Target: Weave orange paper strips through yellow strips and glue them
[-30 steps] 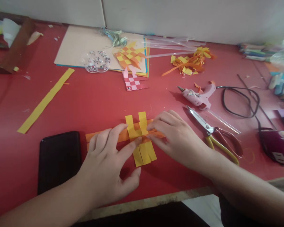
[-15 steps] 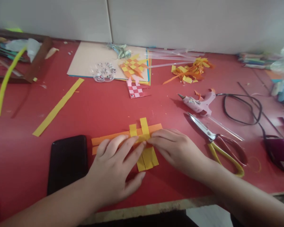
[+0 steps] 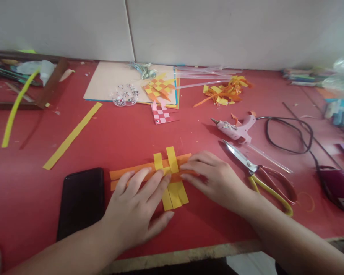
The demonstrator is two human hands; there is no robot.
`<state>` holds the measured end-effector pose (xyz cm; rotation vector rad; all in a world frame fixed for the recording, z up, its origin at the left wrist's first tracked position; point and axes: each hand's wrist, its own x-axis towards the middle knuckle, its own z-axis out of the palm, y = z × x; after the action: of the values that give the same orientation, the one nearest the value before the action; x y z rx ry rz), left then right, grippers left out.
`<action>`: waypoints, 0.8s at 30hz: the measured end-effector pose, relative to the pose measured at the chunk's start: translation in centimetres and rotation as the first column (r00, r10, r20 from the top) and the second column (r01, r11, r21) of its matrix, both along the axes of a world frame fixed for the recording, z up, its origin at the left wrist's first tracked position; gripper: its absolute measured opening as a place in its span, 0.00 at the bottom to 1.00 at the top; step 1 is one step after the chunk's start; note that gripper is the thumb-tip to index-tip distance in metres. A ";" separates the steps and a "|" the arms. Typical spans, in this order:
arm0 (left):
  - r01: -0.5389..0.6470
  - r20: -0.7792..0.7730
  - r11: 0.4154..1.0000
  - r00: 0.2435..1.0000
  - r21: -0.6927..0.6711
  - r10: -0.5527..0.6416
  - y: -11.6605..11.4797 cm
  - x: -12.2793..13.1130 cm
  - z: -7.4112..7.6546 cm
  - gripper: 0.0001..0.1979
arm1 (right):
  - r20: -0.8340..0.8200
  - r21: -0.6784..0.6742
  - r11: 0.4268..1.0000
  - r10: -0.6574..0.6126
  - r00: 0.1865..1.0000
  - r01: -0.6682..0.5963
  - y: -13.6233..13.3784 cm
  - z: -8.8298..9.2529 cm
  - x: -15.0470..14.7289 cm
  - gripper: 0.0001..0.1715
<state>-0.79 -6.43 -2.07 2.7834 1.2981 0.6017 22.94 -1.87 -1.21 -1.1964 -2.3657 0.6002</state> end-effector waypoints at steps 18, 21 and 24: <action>0.059 0.048 0.997 0.997 -0.047 -0.056 0.5 -0.2 0.0 0.27 | 0.043 -0.190 0.981 -0.040 0.998 0.047 0.4 0.9 -0.7 0.05; 0.058 0.071 0.996 0.996 -0.069 -0.053 0.7 -0.3 0.1 0.31 | -0.062 -0.239 0.967 -0.109 0.992 0.091 0.2 1.3 -0.9 0.05; 0.029 0.141 0.982 0.990 -0.187 -0.002 1.0 -0.7 0.3 0.30 | -0.167 -0.338 0.937 -0.154 0.974 0.090 -0.3 1.7 -1.1 0.15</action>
<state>-1.45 -5.41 -1.74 2.5476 1.2343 0.6255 21.85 -2.17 0.50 -1.3456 -2.0659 1.0490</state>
